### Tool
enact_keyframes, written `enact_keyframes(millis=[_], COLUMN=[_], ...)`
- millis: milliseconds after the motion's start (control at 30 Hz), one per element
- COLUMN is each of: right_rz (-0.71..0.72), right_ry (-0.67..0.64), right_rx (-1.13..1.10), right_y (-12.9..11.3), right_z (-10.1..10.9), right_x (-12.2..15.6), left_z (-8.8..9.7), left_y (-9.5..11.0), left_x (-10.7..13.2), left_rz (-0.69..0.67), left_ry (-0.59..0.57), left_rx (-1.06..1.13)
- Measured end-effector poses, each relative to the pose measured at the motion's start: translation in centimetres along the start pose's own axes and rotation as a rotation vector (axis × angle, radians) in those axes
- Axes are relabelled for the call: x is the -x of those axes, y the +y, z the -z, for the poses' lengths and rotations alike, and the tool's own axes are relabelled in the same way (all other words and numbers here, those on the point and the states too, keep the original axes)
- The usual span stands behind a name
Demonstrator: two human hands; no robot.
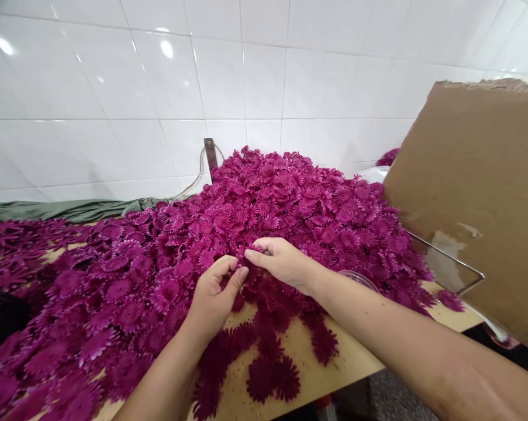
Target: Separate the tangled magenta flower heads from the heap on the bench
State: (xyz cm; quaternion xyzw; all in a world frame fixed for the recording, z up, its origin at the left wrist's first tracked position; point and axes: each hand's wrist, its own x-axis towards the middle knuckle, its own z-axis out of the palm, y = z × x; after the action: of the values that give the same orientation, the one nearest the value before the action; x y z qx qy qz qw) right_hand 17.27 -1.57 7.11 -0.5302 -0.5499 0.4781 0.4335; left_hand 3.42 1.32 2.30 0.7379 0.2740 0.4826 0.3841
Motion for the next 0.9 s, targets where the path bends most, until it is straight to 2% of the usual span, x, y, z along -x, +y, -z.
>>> enact_keyframes(millis=[200,333,633,800,900], right_rz=[-0.112,-0.101,-0.059,-0.044,-0.045], right_ry=[0.105,0.18,0.144,0.009,0.027], right_rx=[0.001,0.051,0.278,0.204,0.218], right_y=[0.2,0.5,0.7,0.8,1.0], right_z=[0.8,1.5,1.6,0.3,-0.1], right_x=[-0.5,-0.8,-0.8,-0.5,-0.7], left_z=[0.8,0.8,0.0,-0.6,-0.7], left_y=[-0.2,-0.2,-0.3,0.0,0.0], left_x=[-0.1,0.0,0.2,0.6,0.6], left_rz=[0.073,0.089,-0.056,-0.101,-0.072], left_ry=[0.075,0.088,0.111,0.043,0.092], left_rx=[0.041,0.057,0.0,0.043,0.019])
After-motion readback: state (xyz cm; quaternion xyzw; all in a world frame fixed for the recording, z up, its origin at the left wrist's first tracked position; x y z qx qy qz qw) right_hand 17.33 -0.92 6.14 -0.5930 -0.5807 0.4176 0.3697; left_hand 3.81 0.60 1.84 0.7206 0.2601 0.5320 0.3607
